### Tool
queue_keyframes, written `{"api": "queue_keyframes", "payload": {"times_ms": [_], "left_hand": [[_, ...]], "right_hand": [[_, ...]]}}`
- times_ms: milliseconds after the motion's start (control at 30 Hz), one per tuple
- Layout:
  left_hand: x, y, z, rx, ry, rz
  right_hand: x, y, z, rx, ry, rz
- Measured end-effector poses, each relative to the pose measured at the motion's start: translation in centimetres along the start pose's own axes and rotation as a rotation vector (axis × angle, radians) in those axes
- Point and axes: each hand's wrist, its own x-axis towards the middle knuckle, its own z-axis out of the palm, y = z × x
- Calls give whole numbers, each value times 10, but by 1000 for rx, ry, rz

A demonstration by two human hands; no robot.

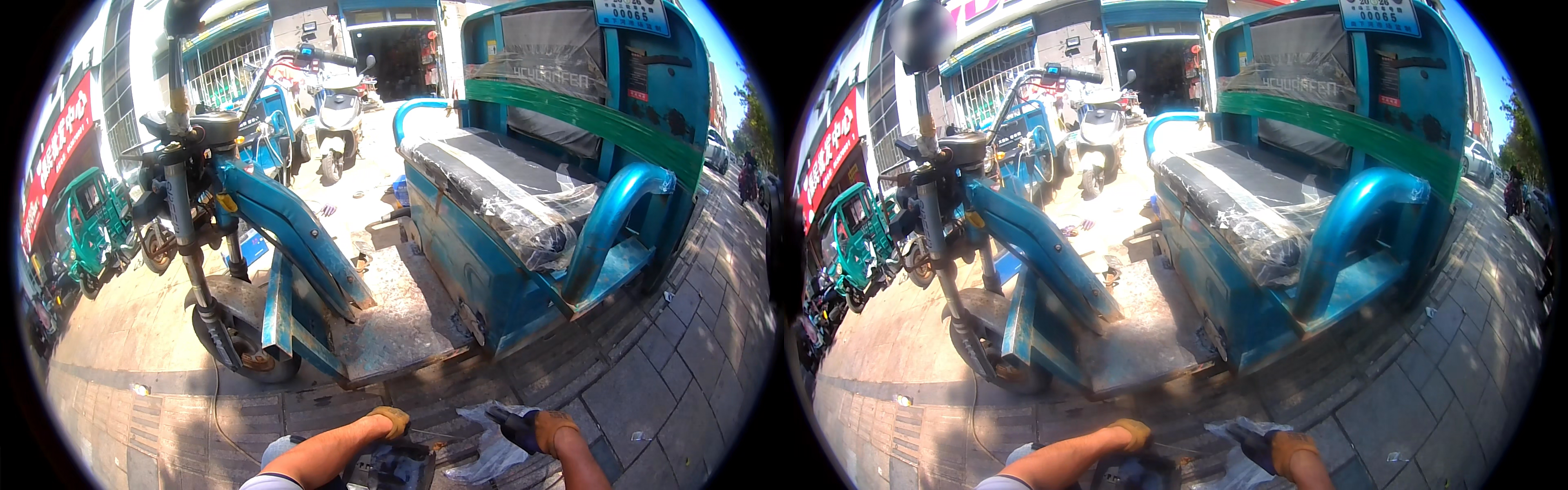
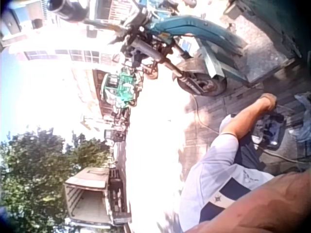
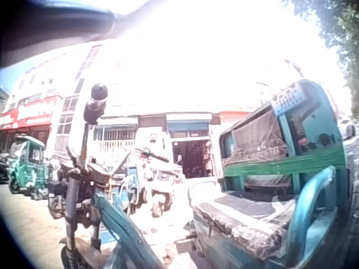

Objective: The person welds a black metal part using a handheld welding torch. They hold the part with one hand and the torch with the other, applying heat to specific areas while sparks fly. The person occasionally pauses to inspect the part and reposition it before continuing the welding process.

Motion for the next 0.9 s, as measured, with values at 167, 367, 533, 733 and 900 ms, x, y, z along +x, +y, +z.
{"api": "queue_keyframes", "payload": {"times_ms": [167,367,533,733,900], "left_hand": [[-20,17,-9,-12,143,-47],[-48,38,-35,-69,228,-49],[-117,54,-111,-641,35,47],[-261,87,-223,-1330,730,381],[-289,85,-357,-1361,1062,458]], "right_hand": [[-2,-2,-5,12,-39,28],[7,10,9,-8,-36,39],[10,18,12,-20,-57,91],[8,21,11,31,-62,129],[6,12,5,13,-58,19]]}}
